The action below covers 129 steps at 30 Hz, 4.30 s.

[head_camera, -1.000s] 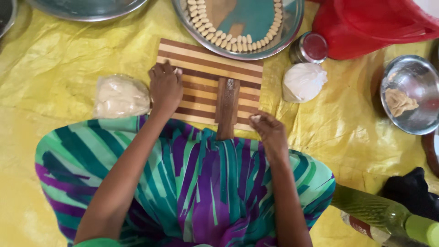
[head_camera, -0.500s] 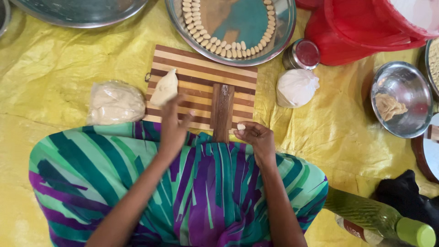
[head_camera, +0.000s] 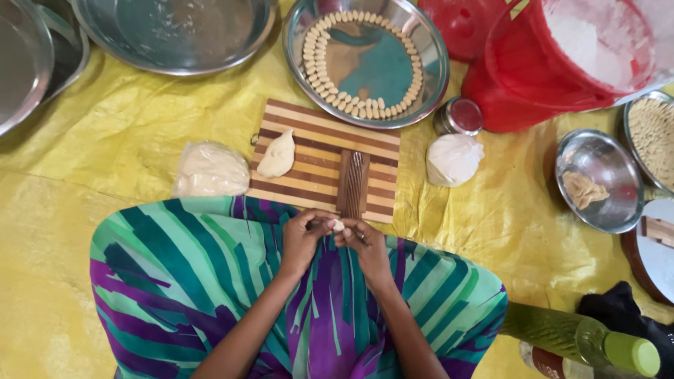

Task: The person sits on a yellow tarp and repeatedly pinches off small pieces of dough, rolls them into balls, and presses them onto a grooved wooden board to create ridged shapes. The finished pieces are placed in a circular pattern on a metal tray.

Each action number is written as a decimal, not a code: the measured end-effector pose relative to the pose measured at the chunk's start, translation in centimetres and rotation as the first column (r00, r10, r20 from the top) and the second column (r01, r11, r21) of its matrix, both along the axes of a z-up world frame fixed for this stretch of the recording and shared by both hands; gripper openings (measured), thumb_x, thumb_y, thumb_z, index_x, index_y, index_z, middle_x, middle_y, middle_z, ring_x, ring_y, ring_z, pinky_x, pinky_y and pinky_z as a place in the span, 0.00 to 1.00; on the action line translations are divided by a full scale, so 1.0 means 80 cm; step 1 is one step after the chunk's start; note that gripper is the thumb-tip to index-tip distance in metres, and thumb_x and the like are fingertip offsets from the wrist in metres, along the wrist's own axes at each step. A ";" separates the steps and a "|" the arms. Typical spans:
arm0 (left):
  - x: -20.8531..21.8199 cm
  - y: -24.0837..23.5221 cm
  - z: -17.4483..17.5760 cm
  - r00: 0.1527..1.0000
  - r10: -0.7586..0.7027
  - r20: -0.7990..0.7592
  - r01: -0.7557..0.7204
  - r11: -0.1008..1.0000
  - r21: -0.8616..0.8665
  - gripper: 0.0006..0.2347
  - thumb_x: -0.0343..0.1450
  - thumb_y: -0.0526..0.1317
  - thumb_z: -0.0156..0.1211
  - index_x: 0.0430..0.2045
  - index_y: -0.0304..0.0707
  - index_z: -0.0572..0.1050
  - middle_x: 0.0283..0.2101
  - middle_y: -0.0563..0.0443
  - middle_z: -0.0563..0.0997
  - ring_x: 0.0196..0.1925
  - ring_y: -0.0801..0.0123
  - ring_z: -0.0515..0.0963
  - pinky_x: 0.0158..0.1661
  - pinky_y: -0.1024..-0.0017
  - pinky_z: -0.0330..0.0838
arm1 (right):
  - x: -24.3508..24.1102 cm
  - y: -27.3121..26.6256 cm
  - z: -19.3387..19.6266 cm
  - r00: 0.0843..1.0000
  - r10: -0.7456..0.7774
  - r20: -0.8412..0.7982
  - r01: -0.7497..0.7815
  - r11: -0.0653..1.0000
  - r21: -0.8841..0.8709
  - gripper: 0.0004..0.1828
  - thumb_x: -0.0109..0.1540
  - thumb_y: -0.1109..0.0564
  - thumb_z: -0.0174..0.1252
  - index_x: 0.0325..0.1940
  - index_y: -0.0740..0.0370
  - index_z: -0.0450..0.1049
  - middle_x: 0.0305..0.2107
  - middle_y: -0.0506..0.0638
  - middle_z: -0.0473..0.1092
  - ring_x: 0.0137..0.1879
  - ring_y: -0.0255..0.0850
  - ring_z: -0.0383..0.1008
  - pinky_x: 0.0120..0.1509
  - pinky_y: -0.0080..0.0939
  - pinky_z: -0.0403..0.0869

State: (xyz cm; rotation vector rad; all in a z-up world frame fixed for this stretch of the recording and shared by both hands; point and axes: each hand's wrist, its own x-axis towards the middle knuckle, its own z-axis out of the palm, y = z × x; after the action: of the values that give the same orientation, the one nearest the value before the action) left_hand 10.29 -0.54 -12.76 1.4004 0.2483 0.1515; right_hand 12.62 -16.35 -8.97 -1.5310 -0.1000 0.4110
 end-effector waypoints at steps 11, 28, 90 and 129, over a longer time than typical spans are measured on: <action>0.004 0.015 -0.006 0.953 -0.302 0.009 0.278 0.866 -0.416 0.14 0.67 0.30 0.67 0.48 0.28 0.78 0.36 0.52 0.82 0.39 0.74 0.82 0.43 0.74 0.79 | 0.010 -0.020 -0.021 0.963 0.003 -0.270 0.081 0.950 0.301 0.07 0.68 0.61 0.56 0.41 0.69 0.77 0.30 0.49 0.74 0.34 0.35 0.72 0.41 0.34 0.72; 0.002 0.009 0.004 0.948 -0.270 0.168 0.305 0.920 -0.247 0.06 0.67 0.30 0.68 0.36 0.31 0.81 0.43 0.53 0.80 0.47 0.73 0.81 0.47 0.75 0.77 | 0.013 -0.025 -0.012 0.957 0.091 -0.277 0.023 0.924 0.382 0.05 0.65 0.67 0.58 0.45 0.66 0.74 0.35 0.51 0.75 0.36 0.36 0.75 0.41 0.34 0.74; -0.001 0.005 0.003 0.988 -0.151 0.024 0.152 0.980 -0.131 0.06 0.68 0.28 0.66 0.38 0.30 0.84 0.39 0.47 0.85 0.41 0.75 0.83 0.43 0.75 0.79 | -0.006 0.000 0.011 0.990 -0.112 0.088 0.105 0.991 0.082 0.08 0.62 0.68 0.65 0.44 0.69 0.75 0.35 0.51 0.78 0.41 0.34 0.78 0.48 0.33 0.78; 0.007 0.005 0.000 0.993 -0.117 -0.031 0.099 0.933 -0.345 0.13 0.71 0.28 0.63 0.48 0.31 0.72 0.42 0.50 0.76 0.42 0.75 0.80 0.47 0.72 0.81 | 0.010 -0.015 0.023 0.986 -0.157 -0.057 0.158 0.987 0.007 0.09 0.61 0.64 0.63 0.45 0.67 0.80 0.37 0.52 0.80 0.43 0.37 0.82 0.52 0.35 0.80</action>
State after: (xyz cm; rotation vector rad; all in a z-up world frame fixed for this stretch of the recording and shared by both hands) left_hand 10.88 -0.11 -12.75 1.0676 0.2268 -0.0200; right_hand 13.46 -17.51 -7.11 -1.5025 0.0625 0.3268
